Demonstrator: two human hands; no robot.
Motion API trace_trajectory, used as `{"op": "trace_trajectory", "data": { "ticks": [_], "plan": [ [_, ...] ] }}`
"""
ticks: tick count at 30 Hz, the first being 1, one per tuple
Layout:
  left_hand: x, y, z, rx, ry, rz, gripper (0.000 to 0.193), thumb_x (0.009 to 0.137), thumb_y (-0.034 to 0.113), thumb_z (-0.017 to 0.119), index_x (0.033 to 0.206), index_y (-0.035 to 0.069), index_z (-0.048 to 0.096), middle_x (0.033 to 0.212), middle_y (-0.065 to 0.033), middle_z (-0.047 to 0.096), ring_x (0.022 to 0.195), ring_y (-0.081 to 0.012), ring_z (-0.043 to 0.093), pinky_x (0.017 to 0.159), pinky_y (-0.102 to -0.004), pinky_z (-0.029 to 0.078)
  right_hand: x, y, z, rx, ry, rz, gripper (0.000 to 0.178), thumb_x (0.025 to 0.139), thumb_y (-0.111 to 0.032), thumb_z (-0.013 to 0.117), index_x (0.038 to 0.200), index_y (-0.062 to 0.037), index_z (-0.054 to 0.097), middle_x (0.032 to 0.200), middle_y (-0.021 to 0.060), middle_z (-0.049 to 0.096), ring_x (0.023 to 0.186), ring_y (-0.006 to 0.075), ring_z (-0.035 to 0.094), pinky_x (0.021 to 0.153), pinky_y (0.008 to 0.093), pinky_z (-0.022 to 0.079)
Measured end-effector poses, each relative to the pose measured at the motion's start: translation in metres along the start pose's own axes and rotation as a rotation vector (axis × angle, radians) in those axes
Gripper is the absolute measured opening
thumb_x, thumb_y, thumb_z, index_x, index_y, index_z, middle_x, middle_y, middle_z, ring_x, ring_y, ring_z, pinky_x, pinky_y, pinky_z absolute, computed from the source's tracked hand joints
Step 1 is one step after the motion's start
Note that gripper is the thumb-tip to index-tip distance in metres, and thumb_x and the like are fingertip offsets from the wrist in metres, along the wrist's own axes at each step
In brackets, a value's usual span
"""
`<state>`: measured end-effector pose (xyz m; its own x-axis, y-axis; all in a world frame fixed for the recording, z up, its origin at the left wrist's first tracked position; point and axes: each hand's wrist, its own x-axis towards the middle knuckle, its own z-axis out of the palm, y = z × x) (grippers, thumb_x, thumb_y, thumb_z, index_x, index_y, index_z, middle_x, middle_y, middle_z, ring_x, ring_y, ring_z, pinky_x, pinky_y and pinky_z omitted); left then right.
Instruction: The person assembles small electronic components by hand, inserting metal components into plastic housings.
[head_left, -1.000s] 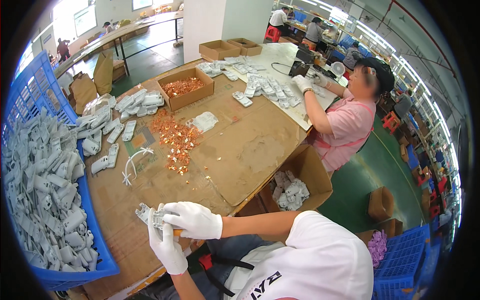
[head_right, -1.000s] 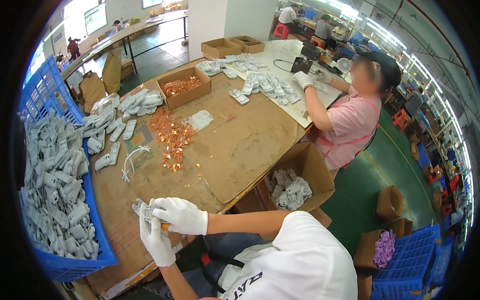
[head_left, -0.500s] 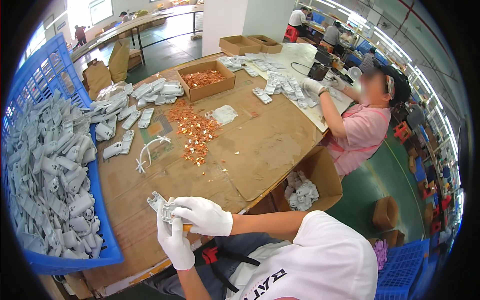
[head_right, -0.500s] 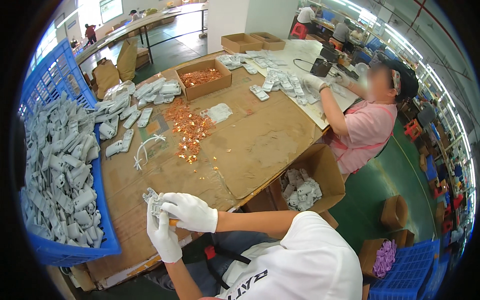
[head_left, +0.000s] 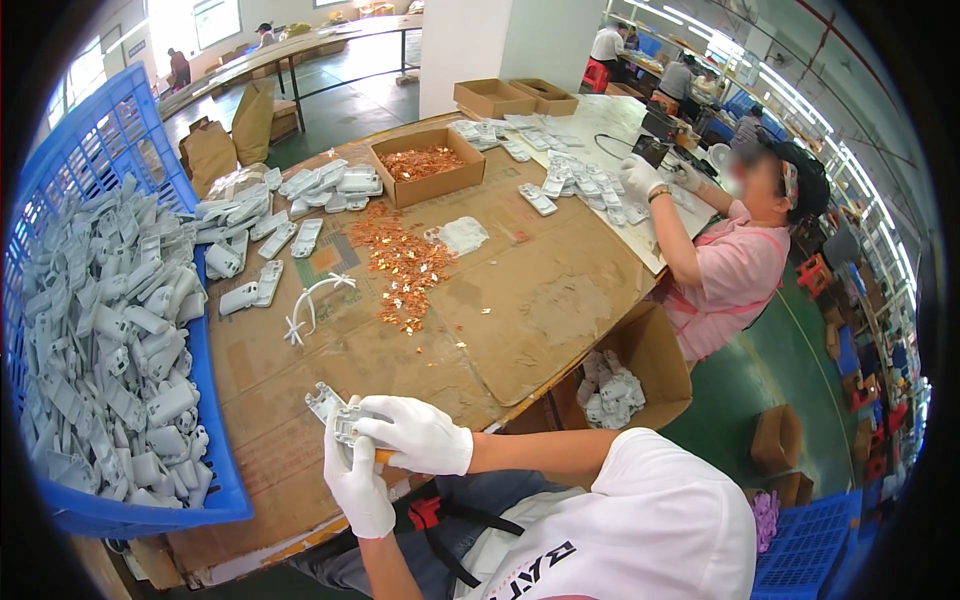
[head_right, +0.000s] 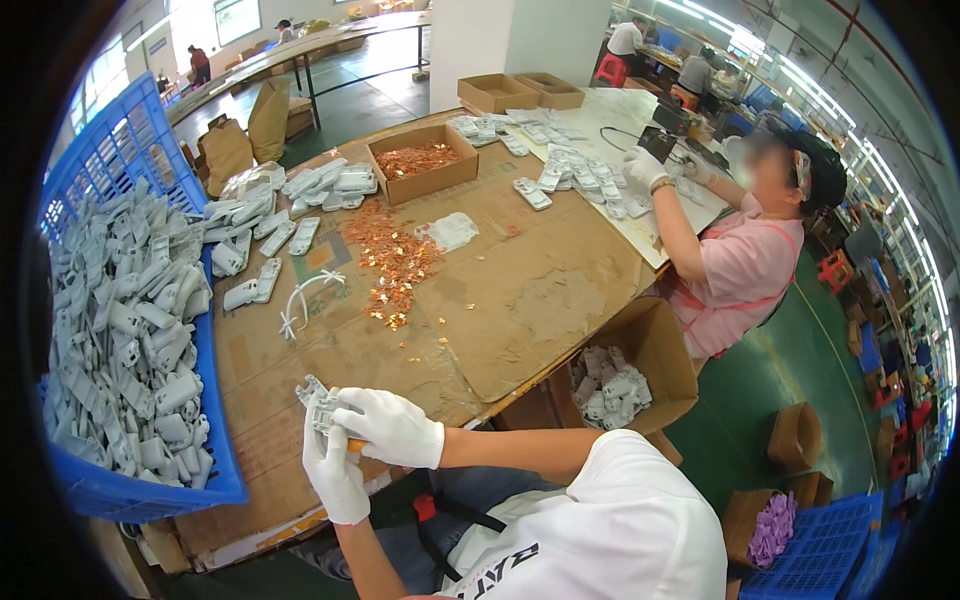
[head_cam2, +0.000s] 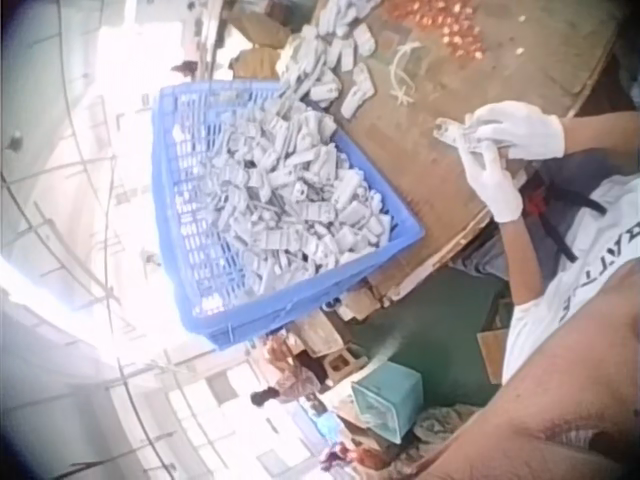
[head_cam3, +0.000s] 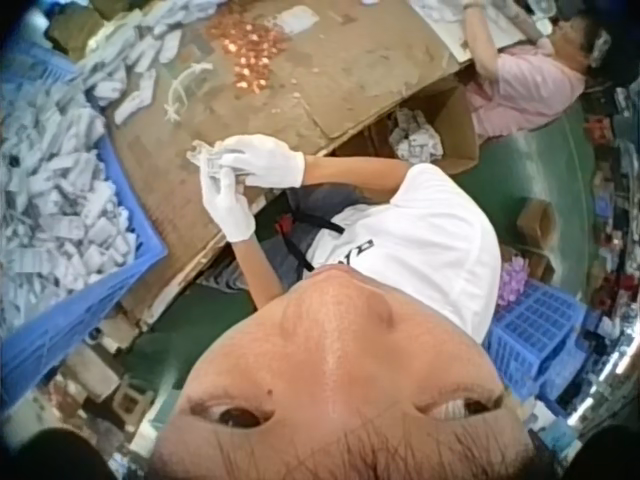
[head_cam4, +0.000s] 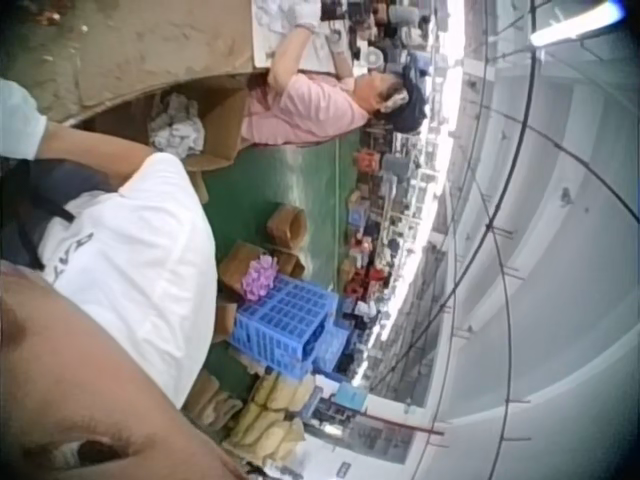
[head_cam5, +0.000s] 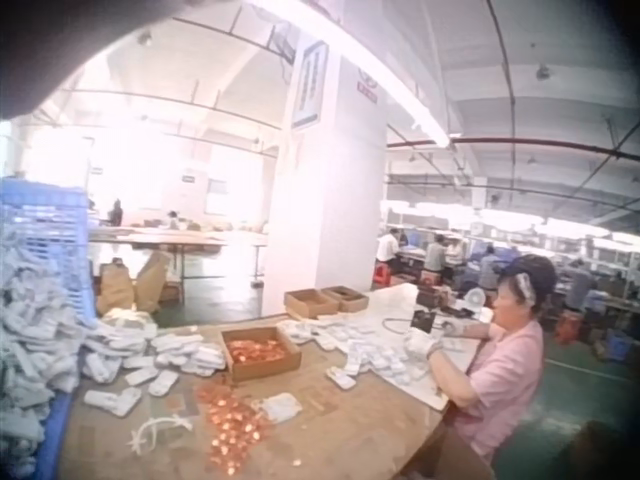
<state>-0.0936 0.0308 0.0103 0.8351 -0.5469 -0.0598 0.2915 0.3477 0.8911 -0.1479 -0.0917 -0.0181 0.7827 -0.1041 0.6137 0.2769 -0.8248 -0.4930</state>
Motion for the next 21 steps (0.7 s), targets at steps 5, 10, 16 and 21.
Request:
{"op": "trace_trajectory", "data": {
  "ticks": [5, 10, 16, 21],
  "plan": [
    [-0.001, 0.002, 0.001, 0.015, 0.016, 0.013, 0.050, 0.095, 0.001, 0.049, 0.143, -0.008, 0.038, 0.138, -0.0169, 0.051, 0.124, -0.0234, 0.053, 0.105, -0.0347, 0.043, 0.003, -0.003, -0.001, 0.007, -0.023, 0.006, 0.047, 0.074, -0.017, 0.076, 0.117, -0.0070, 0.058, 0.122, 0.0156, 0.055, 0.105, 0.0327, 0.060, 0.086, 0.0415, 0.052],
    [0.001, -0.003, -0.005, 0.012, 0.023, 0.013, 0.051, 0.094, 0.001, 0.050, 0.142, -0.008, 0.039, 0.140, -0.0190, 0.051, 0.126, -0.0240, 0.052, 0.105, -0.0343, 0.043, 0.003, -0.004, -0.003, 0.067, -0.068, 0.048, 0.046, 0.073, -0.012, 0.075, 0.115, -0.0069, 0.057, 0.118, 0.0157, 0.054, 0.101, 0.0348, 0.060, 0.084, 0.0420, 0.052],
    [-0.001, -0.004, -0.003, 0.230, 0.031, 0.073, 0.047, 0.093, 0.000, 0.048, 0.139, -0.009, 0.044, 0.135, -0.0181, 0.055, 0.122, -0.0233, 0.055, 0.103, -0.0340, 0.043, 0.006, -0.007, -0.001, 0.140, -0.057, 0.098, 0.042, 0.072, -0.009, 0.073, 0.111, -0.0073, 0.056, 0.115, 0.0148, 0.052, 0.099, 0.0364, 0.058, 0.082, 0.0439, 0.051],
    [0.003, 0.007, 0.013, 0.175, 0.023, 0.061, 0.045, 0.098, 0.006, 0.048, 0.141, -0.008, 0.042, 0.137, -0.0148, 0.053, 0.125, -0.0219, 0.052, 0.106, -0.0335, 0.040, 0.006, -0.003, 0.001, 0.040, 0.029, 0.095, 0.043, 0.073, -0.009, 0.072, 0.114, -0.0110, 0.059, 0.122, 0.0154, 0.053, 0.102, 0.0363, 0.059, 0.085, 0.0434, 0.051]
  ]
}}
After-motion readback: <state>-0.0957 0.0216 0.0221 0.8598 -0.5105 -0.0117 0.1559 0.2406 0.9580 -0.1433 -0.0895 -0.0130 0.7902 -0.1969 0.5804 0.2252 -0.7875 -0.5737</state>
